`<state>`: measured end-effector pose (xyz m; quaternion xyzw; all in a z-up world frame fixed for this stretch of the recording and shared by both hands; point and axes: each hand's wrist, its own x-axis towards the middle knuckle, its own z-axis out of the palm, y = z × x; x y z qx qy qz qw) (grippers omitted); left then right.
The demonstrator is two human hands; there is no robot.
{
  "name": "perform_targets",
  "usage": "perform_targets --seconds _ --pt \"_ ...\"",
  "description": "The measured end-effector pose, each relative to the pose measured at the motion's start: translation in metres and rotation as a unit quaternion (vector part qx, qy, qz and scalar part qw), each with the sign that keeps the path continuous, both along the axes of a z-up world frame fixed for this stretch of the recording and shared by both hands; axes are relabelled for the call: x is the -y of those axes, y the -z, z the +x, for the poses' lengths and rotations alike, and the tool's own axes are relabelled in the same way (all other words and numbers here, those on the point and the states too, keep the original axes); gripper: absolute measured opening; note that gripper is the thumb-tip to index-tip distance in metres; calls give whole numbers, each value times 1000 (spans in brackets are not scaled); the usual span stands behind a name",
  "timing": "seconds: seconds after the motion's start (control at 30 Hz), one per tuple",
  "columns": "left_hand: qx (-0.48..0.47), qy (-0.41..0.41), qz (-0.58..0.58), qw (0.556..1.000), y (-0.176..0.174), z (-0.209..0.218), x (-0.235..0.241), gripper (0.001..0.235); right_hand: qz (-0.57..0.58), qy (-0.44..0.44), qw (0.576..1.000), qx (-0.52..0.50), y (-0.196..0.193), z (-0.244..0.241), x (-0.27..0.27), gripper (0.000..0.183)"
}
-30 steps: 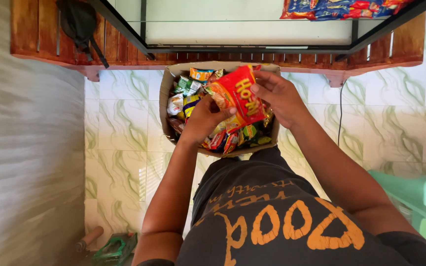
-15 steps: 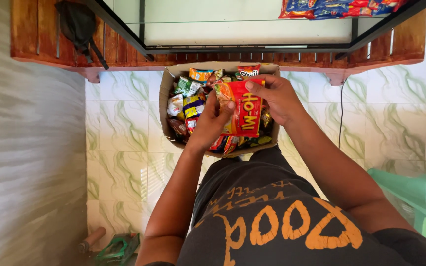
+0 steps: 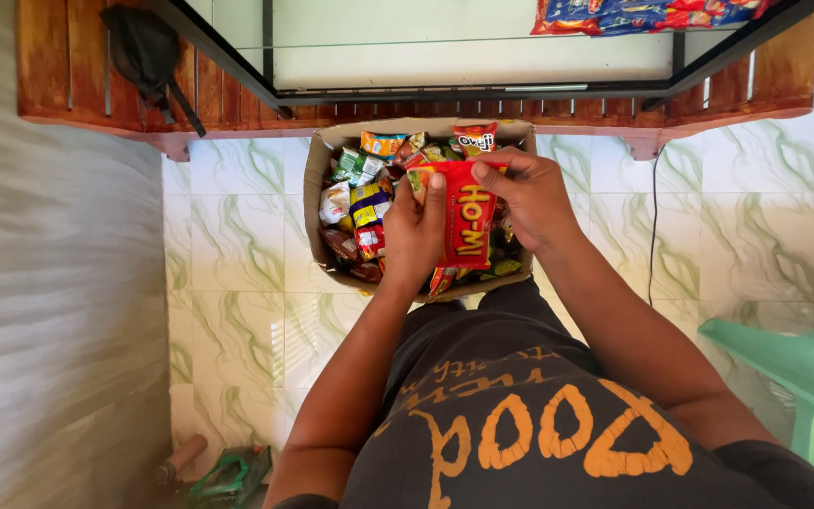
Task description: Transferring various packaged snack bags from a cardboard box on the floor into a glass display cabinet.
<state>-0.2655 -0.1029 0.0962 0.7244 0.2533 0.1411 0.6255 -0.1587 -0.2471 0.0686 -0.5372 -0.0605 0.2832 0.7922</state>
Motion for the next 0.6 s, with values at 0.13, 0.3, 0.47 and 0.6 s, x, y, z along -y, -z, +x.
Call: perform_targets --seconds 0.13,0.3,0.47,0.6 --pt "-47 -32 12 998 5 2 1 42 -22 33 987 -154 5 -7 -5 24" --pt "-36 -76 11 996 17 10 9 44 -17 40 985 -169 -5 -16 -6 30" --pt "-75 -14 -8 997 36 23 11 45 -16 61 988 -140 22 -6 7 29" --pt "-95 135 -199 966 47 37 8 46 -43 129 972 -194 32 25 30 26"
